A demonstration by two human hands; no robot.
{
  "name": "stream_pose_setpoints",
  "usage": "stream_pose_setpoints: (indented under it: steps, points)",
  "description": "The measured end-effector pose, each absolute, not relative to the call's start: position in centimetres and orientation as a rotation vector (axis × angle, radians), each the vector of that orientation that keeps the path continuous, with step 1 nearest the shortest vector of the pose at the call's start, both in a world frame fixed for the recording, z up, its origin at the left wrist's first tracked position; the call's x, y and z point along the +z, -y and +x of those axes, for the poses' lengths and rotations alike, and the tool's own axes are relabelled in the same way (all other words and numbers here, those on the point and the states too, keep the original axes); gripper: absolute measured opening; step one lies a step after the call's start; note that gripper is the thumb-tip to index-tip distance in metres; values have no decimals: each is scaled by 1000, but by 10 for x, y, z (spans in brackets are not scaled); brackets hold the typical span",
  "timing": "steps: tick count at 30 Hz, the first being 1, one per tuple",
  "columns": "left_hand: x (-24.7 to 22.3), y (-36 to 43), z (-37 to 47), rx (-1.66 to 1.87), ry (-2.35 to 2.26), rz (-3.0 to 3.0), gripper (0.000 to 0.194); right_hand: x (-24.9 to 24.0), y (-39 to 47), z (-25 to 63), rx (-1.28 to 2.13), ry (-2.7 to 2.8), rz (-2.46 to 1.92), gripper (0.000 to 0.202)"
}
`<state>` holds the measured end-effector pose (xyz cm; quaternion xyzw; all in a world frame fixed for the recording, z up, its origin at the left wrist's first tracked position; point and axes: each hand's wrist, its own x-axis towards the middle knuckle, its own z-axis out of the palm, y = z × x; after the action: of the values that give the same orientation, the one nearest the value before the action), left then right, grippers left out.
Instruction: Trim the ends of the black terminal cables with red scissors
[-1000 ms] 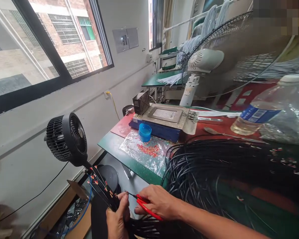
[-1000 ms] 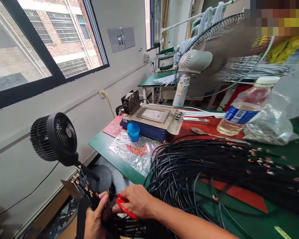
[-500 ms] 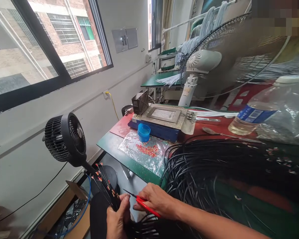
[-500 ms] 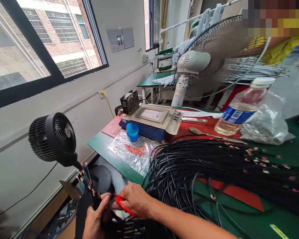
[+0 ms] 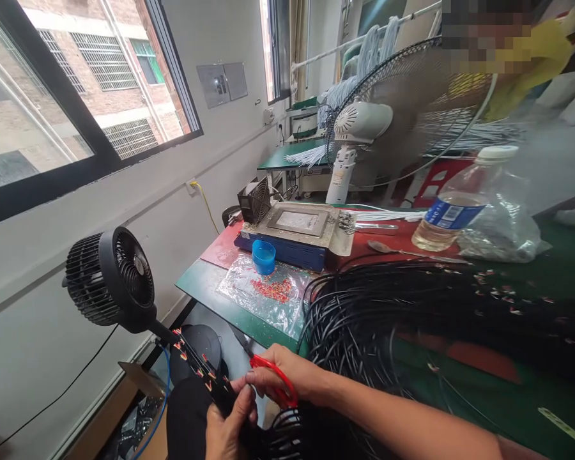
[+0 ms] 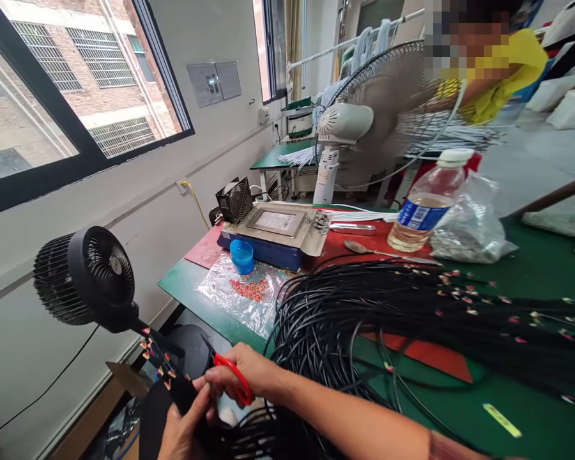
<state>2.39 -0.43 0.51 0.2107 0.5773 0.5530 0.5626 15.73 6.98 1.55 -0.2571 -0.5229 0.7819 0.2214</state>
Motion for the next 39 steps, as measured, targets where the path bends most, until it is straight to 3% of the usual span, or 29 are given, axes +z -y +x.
stream_pose_setpoints:
  steps: [22,32,39]
  points:
    - [8,6,30,1380,-1166,405,16,37,-73,166,2380,1529,-601,46]
    - [7,7,31,1430,-1138,302,23,31,-72,167,2342,1535,-678,47]
    - [-5,6,26,1398,-1127,375,17,33,-70,164,2304,1611,-666,51]
